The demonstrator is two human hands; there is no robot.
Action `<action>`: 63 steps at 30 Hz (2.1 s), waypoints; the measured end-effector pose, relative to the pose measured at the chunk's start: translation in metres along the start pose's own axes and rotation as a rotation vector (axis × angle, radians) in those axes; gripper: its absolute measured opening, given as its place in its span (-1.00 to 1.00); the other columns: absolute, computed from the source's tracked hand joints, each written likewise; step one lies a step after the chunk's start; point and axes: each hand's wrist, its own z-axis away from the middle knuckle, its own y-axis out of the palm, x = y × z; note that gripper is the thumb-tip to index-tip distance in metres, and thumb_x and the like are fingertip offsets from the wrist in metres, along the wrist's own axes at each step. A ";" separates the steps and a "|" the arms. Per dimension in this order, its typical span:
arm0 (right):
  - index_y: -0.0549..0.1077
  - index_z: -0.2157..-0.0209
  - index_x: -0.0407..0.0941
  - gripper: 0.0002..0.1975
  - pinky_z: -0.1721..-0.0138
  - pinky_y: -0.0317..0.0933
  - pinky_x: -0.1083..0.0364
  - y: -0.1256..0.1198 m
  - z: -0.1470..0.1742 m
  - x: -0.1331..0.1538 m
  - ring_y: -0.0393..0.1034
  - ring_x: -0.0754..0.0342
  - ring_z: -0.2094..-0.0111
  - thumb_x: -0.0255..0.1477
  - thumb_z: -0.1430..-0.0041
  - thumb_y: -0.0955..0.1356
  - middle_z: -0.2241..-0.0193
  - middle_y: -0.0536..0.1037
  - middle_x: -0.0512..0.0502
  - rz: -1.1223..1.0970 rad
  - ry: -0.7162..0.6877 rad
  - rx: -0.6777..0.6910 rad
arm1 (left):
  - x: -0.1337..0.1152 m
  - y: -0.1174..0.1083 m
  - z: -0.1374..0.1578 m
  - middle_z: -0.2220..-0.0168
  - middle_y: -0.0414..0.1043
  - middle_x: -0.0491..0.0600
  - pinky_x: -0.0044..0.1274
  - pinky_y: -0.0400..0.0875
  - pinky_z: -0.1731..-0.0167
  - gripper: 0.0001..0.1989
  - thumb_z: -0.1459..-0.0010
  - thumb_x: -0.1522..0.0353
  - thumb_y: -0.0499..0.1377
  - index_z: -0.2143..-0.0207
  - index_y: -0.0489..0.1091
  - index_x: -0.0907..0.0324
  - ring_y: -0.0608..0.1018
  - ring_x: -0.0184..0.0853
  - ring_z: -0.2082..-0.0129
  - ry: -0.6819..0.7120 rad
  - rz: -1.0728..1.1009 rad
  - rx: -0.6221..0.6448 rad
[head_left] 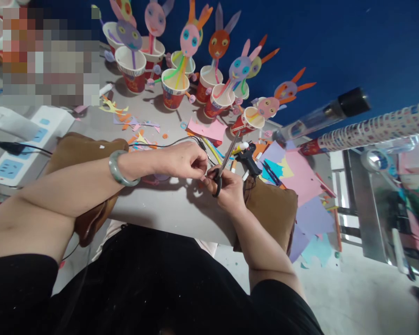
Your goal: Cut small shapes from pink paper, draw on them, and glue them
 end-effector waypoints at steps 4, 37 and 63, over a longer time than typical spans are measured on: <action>0.39 0.58 -0.08 -0.67 0.34 0.25 0.08 -0.003 -0.001 0.001 0.28 0.13 0.44 -0.28 0.07 0.57 0.49 0.46 0.03 -0.001 0.001 -0.018 | -0.001 -0.009 0.000 0.58 0.44 -0.14 -0.58 0.19 0.50 -0.93 0.11 0.50 0.20 0.54 0.49 0.23 0.38 -0.49 0.56 -0.022 0.021 -0.027; 0.48 0.54 -0.08 -0.73 0.44 0.27 0.12 -0.004 -0.001 -0.010 0.33 0.15 0.49 -0.22 -0.01 0.52 0.49 0.50 0.01 -0.085 0.058 -0.097 | -0.002 -0.002 0.000 0.60 0.44 -0.16 -0.60 0.19 0.50 -0.90 0.01 0.49 0.23 0.53 0.53 0.24 0.36 -0.51 0.57 -0.055 0.133 -0.095; 0.43 0.55 -0.11 -0.71 0.47 0.18 0.15 0.004 -0.006 0.003 -0.02 0.29 0.64 -0.23 0.01 0.50 0.60 0.28 0.12 -0.714 0.425 0.068 | -0.011 0.003 0.001 0.51 0.52 -0.07 -0.67 0.33 0.55 -0.79 -0.16 0.47 0.17 0.43 0.61 0.23 0.46 -0.50 0.55 -0.204 0.548 -0.075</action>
